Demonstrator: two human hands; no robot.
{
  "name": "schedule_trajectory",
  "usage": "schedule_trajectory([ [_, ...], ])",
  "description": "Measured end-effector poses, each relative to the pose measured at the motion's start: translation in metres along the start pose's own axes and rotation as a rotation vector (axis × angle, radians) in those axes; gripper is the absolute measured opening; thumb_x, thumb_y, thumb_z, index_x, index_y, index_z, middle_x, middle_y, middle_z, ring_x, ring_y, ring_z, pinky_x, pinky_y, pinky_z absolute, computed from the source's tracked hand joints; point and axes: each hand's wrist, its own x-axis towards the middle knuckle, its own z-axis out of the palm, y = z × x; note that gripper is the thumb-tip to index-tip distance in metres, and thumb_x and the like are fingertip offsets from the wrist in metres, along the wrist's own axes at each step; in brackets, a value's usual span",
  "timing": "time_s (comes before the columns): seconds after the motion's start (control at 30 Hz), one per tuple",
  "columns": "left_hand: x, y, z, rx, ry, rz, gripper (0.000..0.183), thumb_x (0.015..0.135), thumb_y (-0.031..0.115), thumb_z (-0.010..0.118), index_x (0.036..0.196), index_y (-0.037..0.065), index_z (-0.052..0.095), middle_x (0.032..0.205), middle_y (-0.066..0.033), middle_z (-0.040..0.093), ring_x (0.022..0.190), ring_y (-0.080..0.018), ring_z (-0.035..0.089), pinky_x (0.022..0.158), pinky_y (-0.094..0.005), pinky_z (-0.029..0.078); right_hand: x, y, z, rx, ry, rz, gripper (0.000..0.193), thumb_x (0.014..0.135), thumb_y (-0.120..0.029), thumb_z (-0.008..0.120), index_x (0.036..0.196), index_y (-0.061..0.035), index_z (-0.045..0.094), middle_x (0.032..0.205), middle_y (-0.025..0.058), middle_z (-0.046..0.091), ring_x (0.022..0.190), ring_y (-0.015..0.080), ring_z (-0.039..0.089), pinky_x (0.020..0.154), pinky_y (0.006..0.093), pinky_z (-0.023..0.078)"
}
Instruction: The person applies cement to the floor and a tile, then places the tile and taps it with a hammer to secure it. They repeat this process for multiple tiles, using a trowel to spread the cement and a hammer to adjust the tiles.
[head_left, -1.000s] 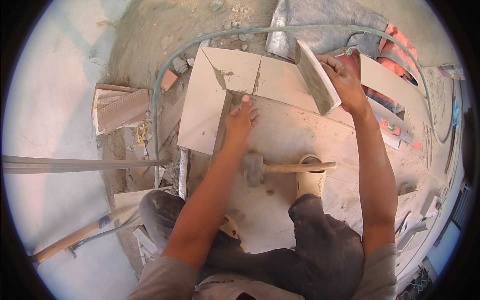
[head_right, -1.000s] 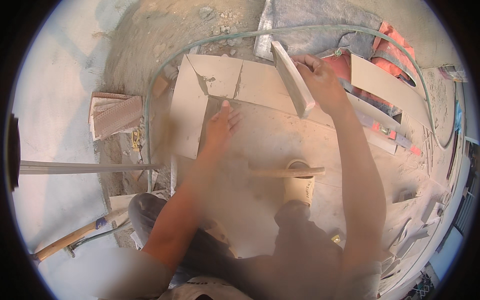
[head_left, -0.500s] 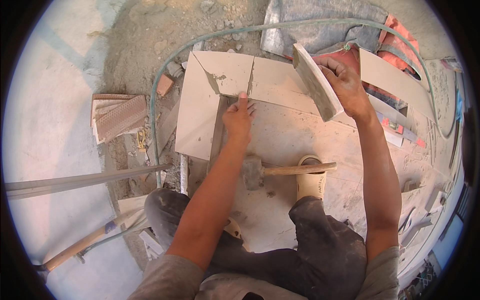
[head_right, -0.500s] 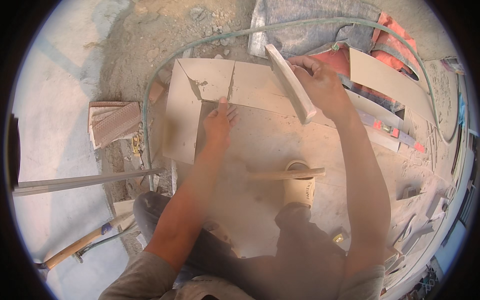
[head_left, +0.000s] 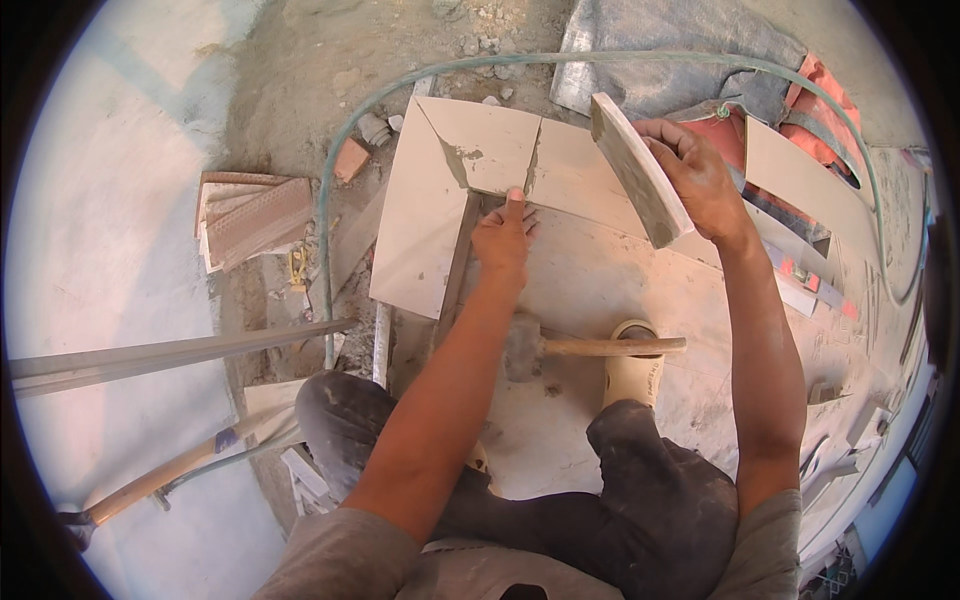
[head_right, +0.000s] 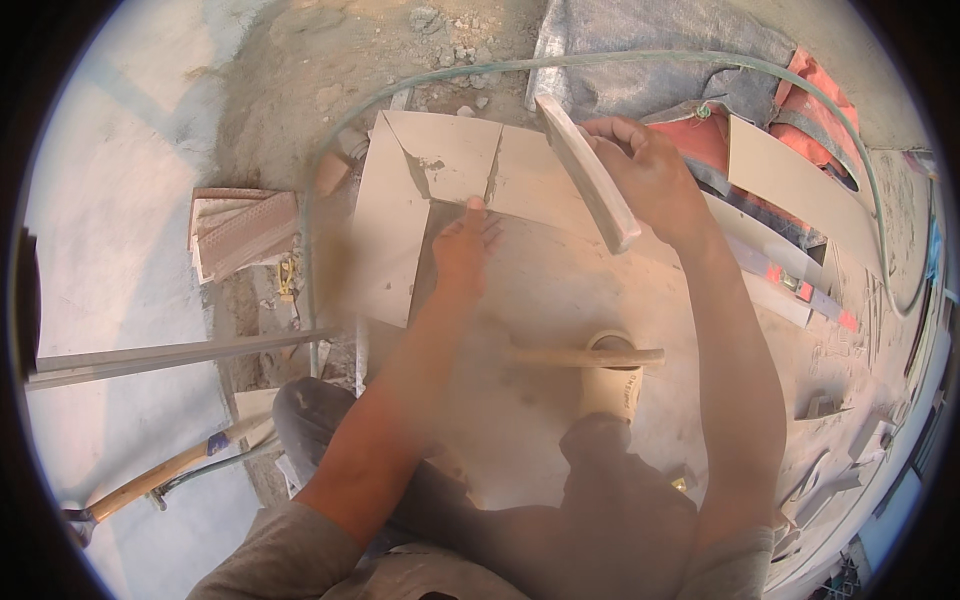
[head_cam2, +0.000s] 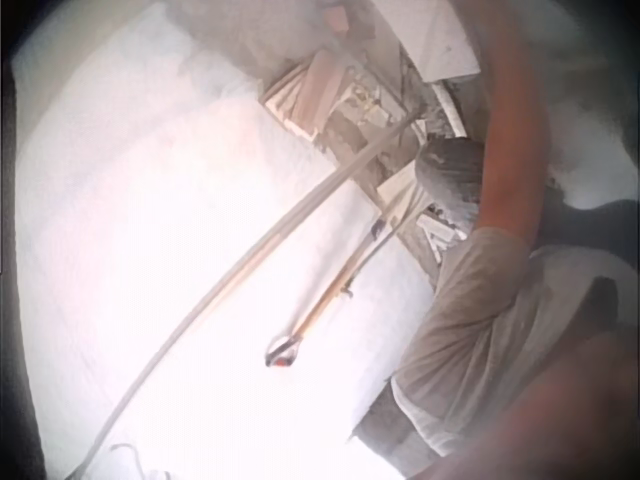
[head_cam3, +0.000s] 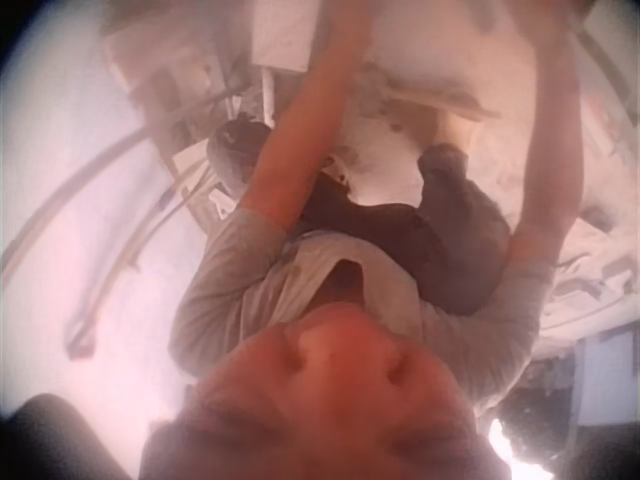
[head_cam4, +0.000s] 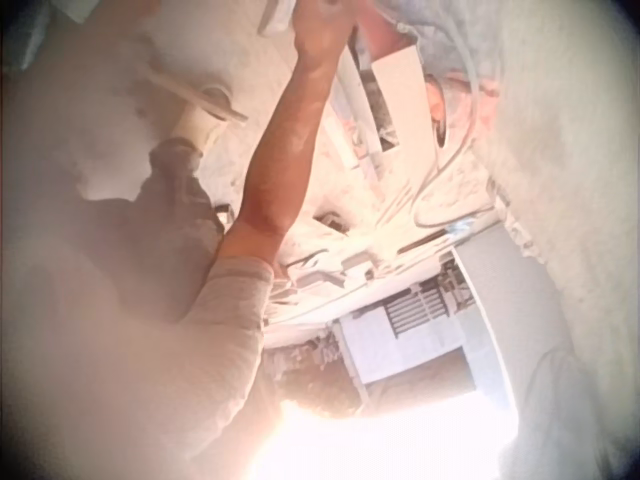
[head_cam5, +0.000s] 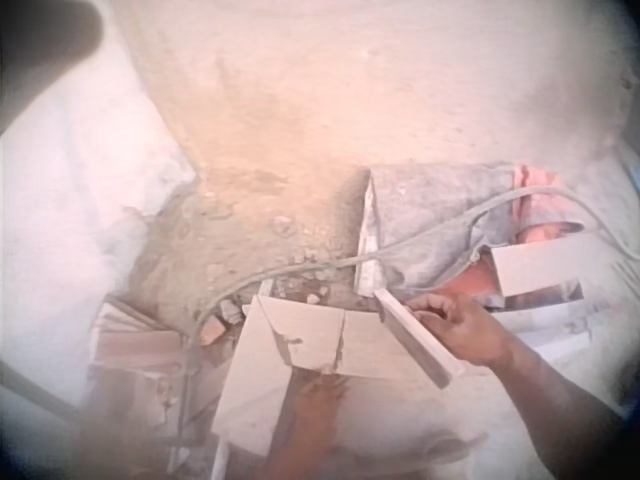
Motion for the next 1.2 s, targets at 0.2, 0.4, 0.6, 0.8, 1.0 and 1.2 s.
schedule_trajectory([
  [0.2, -0.001, 0.002, -0.004, 0.005, -0.07, -0.027, 0.066, 0.091, 0.041, 0.075, 0.121, -0.013, 0.052, 0.119, -0.0224, 0.062, 0.111, -0.0293, 0.064, 0.094, -0.0373, 0.055, 0.008, -0.009, 0.008, -0.007, -0.02, -0.043, 0.039, 0.096, -0.032, 0.058, 0.115, 0.0004, 0.069, 0.09, 0.0087, 0.071, 0.079, 0.012, 0.064, 0.075, 0.028, 0.051],
  [0.4, -0.001, -0.003, -0.006, -0.019, -0.08, -0.006, 0.071, 0.091, 0.039, 0.075, 0.125, -0.017, 0.049, 0.123, -0.0246, 0.061, 0.114, -0.0323, 0.064, 0.097, -0.0386, 0.055, 0.014, -0.026, 0.012, -0.151, -0.11, -0.058, 0.038, 0.093, -0.03, 0.063, 0.115, 0.0008, 0.068, 0.097, 0.0127, 0.071, 0.089, 0.0183, 0.066, 0.083, 0.0328, 0.051],
  [0.6, 0.004, -0.01, -0.002, -0.073, -0.033, -0.027, 0.064, 0.09, 0.035, 0.077, 0.119, -0.016, 0.054, 0.118, -0.0229, 0.063, 0.108, -0.0297, 0.066, 0.094, -0.0375, 0.058, 0.06, -0.061, 0.059, -0.774, -0.214, -0.575, 0.029, 0.09, -0.019, 0.065, 0.111, 0.0011, 0.067, 0.105, 0.0197, 0.068, 0.094, 0.0342, 0.065, 0.086, 0.0422, 0.051],
  [0.8, 0.014, -0.024, -0.004, -0.05, -0.021, -0.004, 0.056, 0.089, 0.037, 0.078, 0.112, -0.011, 0.061, 0.107, -0.0171, 0.067, 0.098, -0.0254, 0.069, 0.089, -0.0345, 0.059, 0.109, -0.091, 0.144, -1.007, -0.369, -0.648, 0.026, 0.088, -0.017, 0.063, 0.105, 0.0017, 0.067, 0.1, 0.0239, 0.067, 0.096, 0.0419, 0.064, 0.087, 0.0491, 0.052],
  [1.0, 0.019, -0.038, -0.002, -0.031, 0.005, 0.016, 0.046, 0.089, 0.036, 0.079, 0.104, -0.006, 0.066, 0.098, -0.0121, 0.07, 0.086, -0.018, 0.069, 0.076, -0.029, 0.056, 0.12, -0.09, 0.178, -1.168, -0.456, -0.641, 0.019, 0.084, -0.012, 0.064, 0.092, 0.0041, 0.068, 0.093, 0.0259, 0.067, 0.091, 0.0433, 0.065, 0.082, 0.0498, 0.053],
  [1.2, 0.022, -0.044, 0.004, 0.034, 0.063, 0.13, 0.038, 0.088, 0.034, 0.08, 0.088, -0.003, 0.07, 0.08, -0.007, 0.07, 0.069, -0.0113, 0.064, 0.062, -0.0265, 0.051, 0.096, -0.09, 0.164, -1.284, -0.679, -0.663, 0.014, 0.078, -0.008, 0.066, 0.085, 0.004, 0.069, 0.088, 0.0253, 0.069, 0.088, 0.0414, 0.066, 0.08, 0.0481, 0.054],
])
